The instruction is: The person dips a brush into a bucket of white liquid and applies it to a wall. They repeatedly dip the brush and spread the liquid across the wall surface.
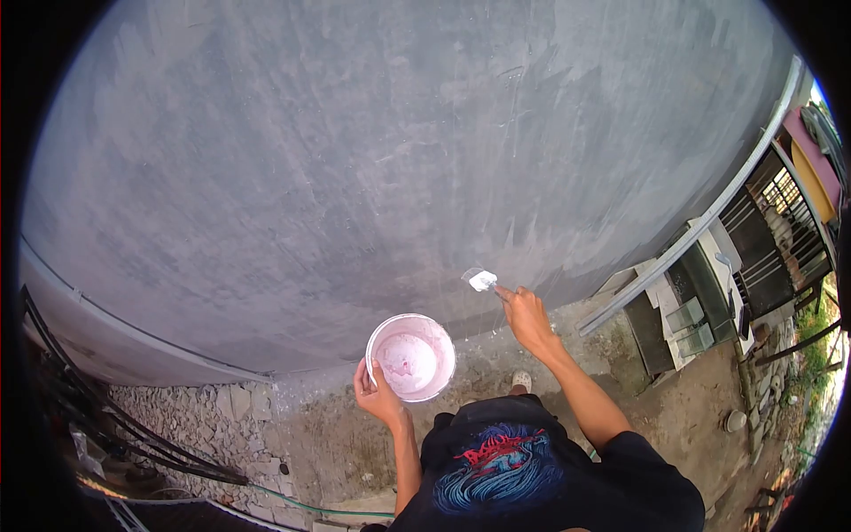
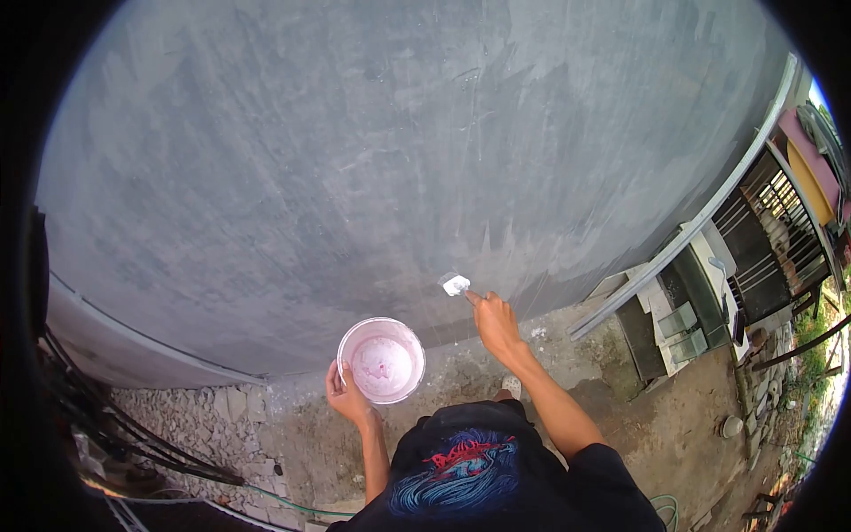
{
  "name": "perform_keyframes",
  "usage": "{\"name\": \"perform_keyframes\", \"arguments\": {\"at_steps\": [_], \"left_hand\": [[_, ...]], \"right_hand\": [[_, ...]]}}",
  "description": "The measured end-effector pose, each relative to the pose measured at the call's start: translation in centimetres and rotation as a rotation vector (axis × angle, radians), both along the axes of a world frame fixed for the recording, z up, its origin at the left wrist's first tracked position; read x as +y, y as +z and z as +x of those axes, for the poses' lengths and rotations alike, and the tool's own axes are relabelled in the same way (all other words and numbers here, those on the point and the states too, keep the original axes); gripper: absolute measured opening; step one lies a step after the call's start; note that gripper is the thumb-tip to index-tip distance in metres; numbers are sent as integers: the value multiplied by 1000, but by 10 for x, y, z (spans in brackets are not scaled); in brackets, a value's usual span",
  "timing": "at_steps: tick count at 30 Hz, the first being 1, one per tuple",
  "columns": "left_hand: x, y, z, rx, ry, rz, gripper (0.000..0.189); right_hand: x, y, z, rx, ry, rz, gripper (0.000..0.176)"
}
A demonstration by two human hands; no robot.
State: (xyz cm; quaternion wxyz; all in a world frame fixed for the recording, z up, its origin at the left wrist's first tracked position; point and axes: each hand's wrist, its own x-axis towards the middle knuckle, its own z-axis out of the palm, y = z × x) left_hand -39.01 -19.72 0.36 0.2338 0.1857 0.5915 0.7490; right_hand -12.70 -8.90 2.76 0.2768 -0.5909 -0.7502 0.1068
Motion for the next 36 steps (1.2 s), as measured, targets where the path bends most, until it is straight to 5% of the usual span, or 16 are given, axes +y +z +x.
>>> {"name": "perform_keyframes", "arguments": {"at_steps": [6, 10, 14, 23, 27, 36], "left_hand": [[1, 7, 0, 2, -2, -6, 30], [3, 4, 2, 3, -12, -15, 29], [4, 3, 2, -29, -15, -8, 29], [4, 3, 1, -25, -2, -2, 29], [4, 5, 0, -14, -12, -6, 29], [3, 4, 4, 3, -39, 32, 28]], "right_hand": [[7, 147, -2, 183, -119, 382, 41], [3, 199, -4, 190, -197, 622, 46], [11, 175, -13, 210, -169, 724, 50], [-3, 15, -24, -2, 0, 58, 42], [-5, 42, -19, 73, -36, 30, 39], [-14, 167, -17, 262, -105, 531, 44]]}}
